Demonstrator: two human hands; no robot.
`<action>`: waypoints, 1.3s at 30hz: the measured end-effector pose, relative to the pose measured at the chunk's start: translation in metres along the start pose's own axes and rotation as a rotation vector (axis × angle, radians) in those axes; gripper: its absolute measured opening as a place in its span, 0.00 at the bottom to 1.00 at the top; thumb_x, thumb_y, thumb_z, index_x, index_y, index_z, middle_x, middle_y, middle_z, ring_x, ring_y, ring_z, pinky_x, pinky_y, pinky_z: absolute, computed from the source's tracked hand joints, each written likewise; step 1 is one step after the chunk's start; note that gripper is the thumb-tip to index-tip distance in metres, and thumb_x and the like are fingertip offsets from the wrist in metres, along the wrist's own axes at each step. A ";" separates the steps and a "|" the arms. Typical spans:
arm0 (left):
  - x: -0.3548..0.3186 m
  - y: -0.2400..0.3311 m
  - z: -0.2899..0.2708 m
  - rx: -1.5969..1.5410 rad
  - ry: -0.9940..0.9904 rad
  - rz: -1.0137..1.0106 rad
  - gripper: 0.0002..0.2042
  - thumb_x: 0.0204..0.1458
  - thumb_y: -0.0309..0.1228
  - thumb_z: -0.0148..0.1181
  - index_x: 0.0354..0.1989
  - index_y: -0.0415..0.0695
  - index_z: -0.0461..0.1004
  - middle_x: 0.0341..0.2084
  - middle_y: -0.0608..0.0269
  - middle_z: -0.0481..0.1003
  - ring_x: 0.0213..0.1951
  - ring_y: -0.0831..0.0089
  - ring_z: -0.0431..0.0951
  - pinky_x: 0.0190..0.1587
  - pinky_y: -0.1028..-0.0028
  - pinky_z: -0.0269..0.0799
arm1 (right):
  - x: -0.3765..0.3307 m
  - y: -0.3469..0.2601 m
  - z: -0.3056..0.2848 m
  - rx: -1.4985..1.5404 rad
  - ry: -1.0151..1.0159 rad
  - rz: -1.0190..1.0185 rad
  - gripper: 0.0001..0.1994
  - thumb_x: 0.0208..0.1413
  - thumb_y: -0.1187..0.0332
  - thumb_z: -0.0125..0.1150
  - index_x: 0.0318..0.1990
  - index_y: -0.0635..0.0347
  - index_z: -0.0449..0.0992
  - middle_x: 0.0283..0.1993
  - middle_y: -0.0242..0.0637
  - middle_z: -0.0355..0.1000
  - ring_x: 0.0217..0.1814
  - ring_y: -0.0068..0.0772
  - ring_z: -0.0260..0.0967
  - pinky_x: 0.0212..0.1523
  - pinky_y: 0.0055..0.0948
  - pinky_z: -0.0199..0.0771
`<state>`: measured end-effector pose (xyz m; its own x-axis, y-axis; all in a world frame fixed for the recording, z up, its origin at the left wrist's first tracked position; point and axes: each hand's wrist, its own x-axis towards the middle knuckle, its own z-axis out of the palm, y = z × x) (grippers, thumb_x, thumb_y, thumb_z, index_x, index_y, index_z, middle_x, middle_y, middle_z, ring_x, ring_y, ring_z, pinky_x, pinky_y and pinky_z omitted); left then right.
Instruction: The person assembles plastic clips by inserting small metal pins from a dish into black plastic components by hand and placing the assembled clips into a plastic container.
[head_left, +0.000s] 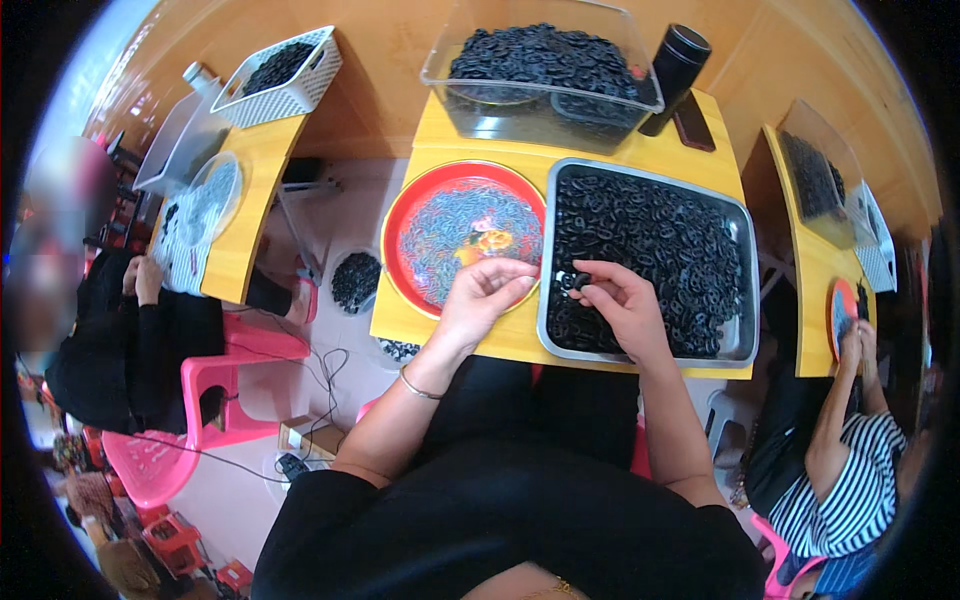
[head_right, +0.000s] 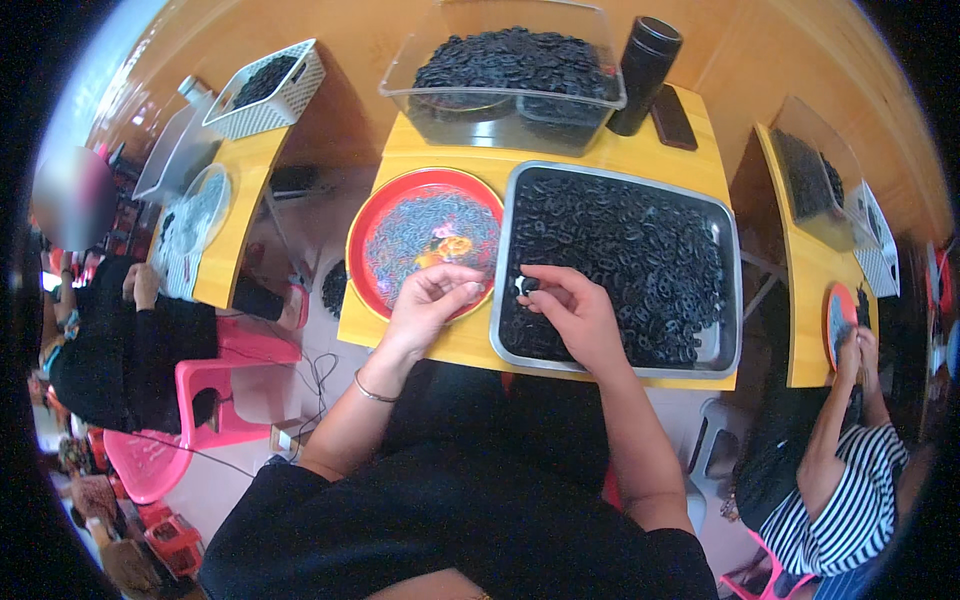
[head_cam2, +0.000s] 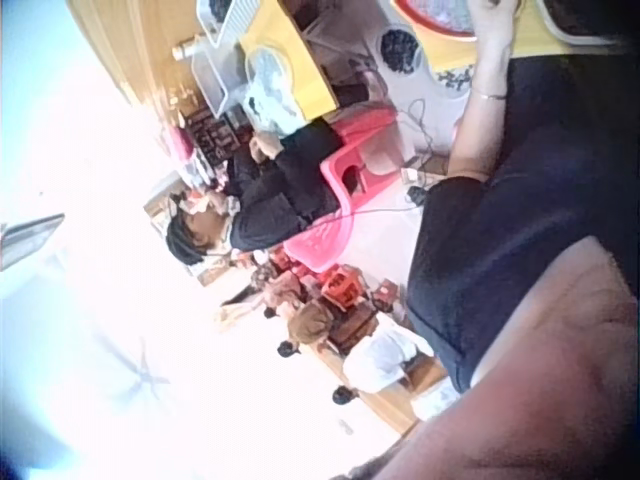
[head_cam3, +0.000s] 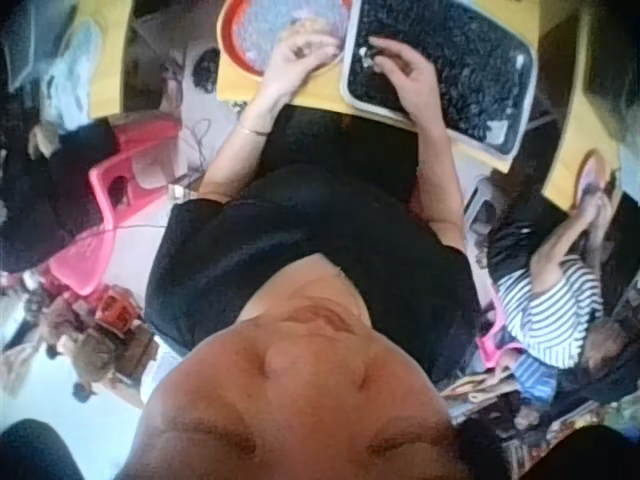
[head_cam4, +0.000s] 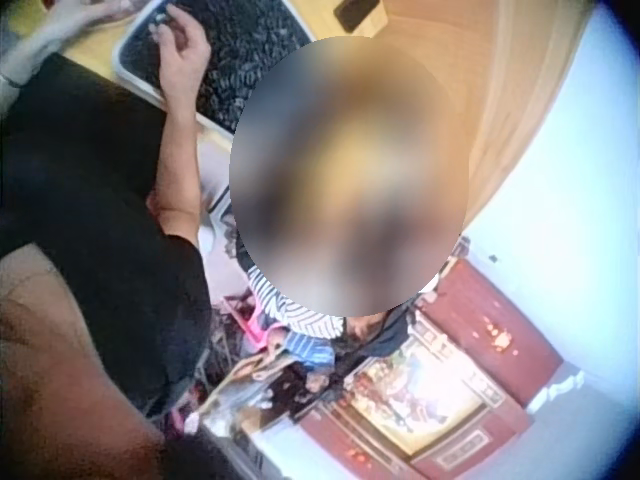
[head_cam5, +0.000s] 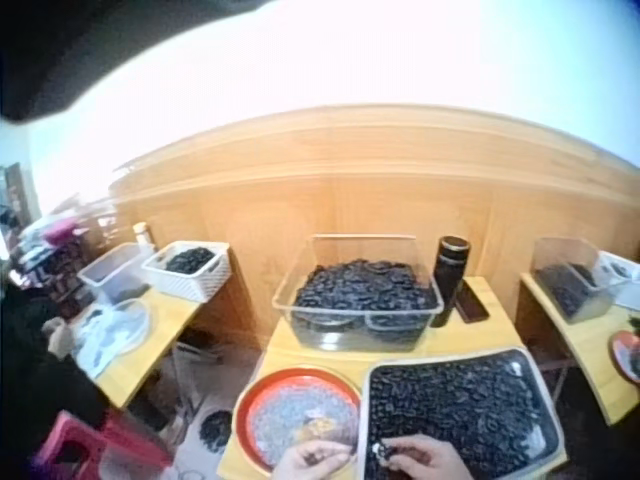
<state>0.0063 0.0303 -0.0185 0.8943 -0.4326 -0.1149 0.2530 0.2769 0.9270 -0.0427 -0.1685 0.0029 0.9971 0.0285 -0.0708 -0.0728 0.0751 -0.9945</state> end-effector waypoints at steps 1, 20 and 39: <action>0.000 0.000 0.001 0.000 -0.015 -0.007 0.07 0.49 0.22 0.55 0.37 0.38 0.73 0.31 0.66 0.75 0.34 0.84 0.73 0.38 0.83 0.68 | 0.000 0.001 -0.001 0.005 -0.014 -0.014 0.13 0.52 0.78 0.49 0.46 0.65 0.69 0.36 0.35 0.67 0.39 0.25 0.70 0.41 0.20 0.69; 0.002 -0.006 -0.004 -0.058 0.033 -0.009 0.11 0.56 0.33 0.46 0.29 0.40 0.70 0.25 0.65 0.73 0.27 0.84 0.70 0.34 0.83 0.67 | -0.004 -0.025 -0.015 -0.696 -0.082 -0.214 0.07 0.43 0.76 0.58 0.33 0.61 0.75 0.29 0.34 0.67 0.29 0.23 0.67 0.30 0.19 0.66; -0.004 0.000 -0.008 -0.099 0.024 0.018 0.14 0.58 0.37 0.42 0.24 0.42 0.66 0.22 0.65 0.71 0.24 0.84 0.66 0.31 0.83 0.63 | 0.006 -0.031 -0.025 -1.104 0.012 -0.292 0.05 0.43 0.74 0.56 0.30 0.59 0.72 0.31 0.36 0.69 0.35 0.39 0.67 0.36 0.31 0.68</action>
<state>0.0059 0.0392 -0.0213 0.9072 -0.4063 -0.1086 0.2715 0.3686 0.8891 -0.0336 -0.1956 0.0318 0.9731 0.1444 0.1796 0.2164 -0.8402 -0.4973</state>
